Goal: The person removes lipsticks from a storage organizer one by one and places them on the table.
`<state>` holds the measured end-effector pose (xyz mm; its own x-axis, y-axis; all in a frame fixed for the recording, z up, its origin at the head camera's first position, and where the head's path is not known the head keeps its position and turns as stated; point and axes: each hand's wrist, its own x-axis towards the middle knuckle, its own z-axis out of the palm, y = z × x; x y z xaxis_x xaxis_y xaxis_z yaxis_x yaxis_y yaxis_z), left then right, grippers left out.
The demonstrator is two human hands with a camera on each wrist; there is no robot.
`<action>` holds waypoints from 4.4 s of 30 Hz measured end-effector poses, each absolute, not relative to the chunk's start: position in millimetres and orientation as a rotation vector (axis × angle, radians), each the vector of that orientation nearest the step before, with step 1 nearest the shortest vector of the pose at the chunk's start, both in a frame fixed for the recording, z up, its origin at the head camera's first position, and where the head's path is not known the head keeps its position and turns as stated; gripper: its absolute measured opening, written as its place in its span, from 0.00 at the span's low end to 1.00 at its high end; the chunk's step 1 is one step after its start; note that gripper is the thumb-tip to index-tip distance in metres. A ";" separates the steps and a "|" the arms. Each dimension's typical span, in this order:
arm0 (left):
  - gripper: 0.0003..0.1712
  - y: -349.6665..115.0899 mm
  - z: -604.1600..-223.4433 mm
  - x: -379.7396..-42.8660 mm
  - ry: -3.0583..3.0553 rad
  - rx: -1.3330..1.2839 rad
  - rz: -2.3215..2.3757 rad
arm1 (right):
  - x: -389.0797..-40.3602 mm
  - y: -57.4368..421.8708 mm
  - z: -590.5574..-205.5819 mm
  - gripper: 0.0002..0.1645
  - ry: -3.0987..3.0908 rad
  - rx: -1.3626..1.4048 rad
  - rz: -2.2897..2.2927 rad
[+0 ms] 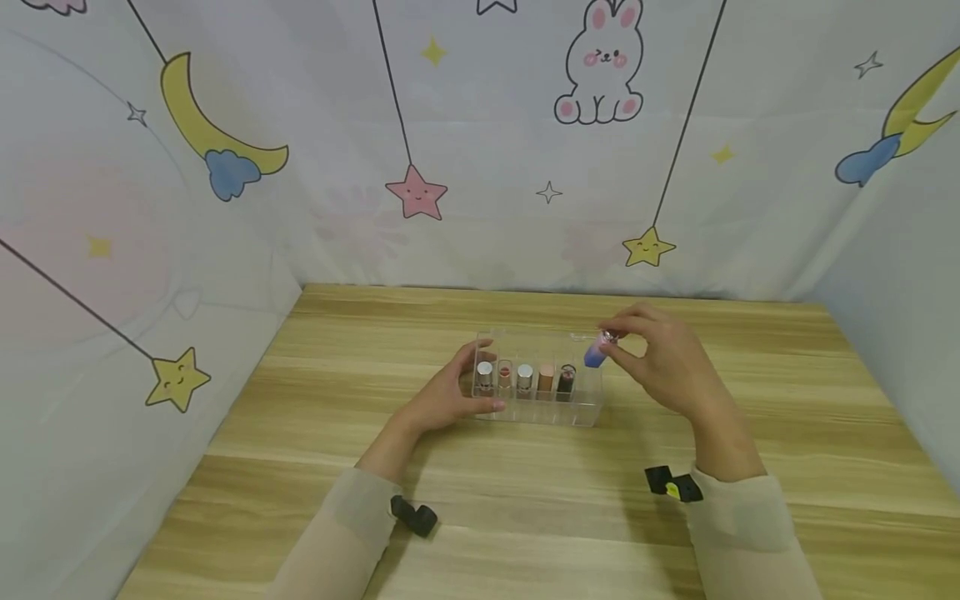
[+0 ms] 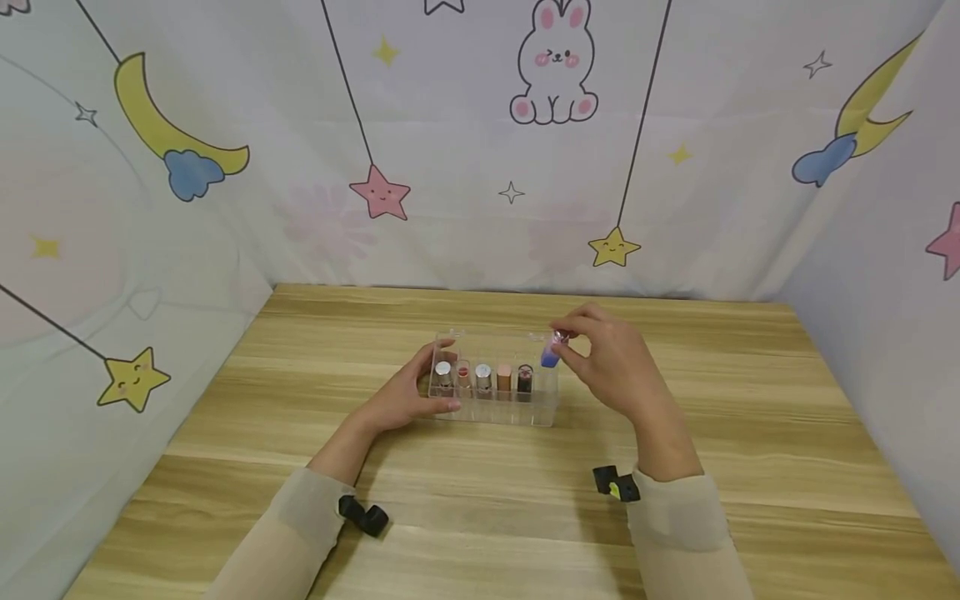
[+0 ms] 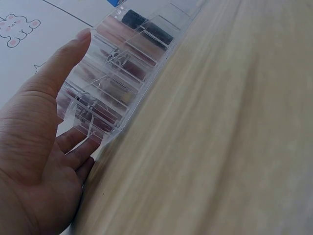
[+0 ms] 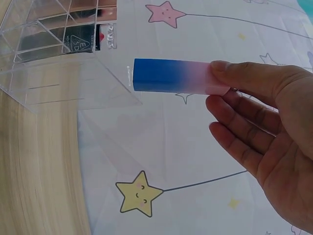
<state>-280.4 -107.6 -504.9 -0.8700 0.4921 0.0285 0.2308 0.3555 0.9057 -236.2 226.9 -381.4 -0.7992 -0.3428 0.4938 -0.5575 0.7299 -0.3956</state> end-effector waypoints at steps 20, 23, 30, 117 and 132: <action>0.61 -105.4 -503.7 -284.7 2.384 0.666 1.474 | -231.8 234.4 -380.9 0.14 -2.428 0.612 0.744; 0.61 -104.8 -502.6 -284.2 2.383 0.661 1.464 | -231.7 236.1 -383.1 0.14 -2.418 0.590 0.730; 0.61 -106.6 -503.2 -279.2 2.374 0.631 1.466 | -233.4 236.9 -386.5 0.15 -2.409 0.581 0.713; 0.59 -110.2 -501.3 -276.5 2.396 0.604 1.483 | -259.1 239.8 -413.6 0.17 -2.931 0.566 0.808; 0.60 -110.5 -501.6 -276.5 2.408 0.626 1.471 | -261.4 242.5 -417.6 0.18 -2.964 0.535 0.800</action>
<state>-276.5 -110.5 -501.6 -0.8763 0.4816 0.0101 0.2288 0.3977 0.8885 -261.4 242.5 -417.6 -0.9408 -0.3198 0.1120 -0.3327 0.8093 -0.4841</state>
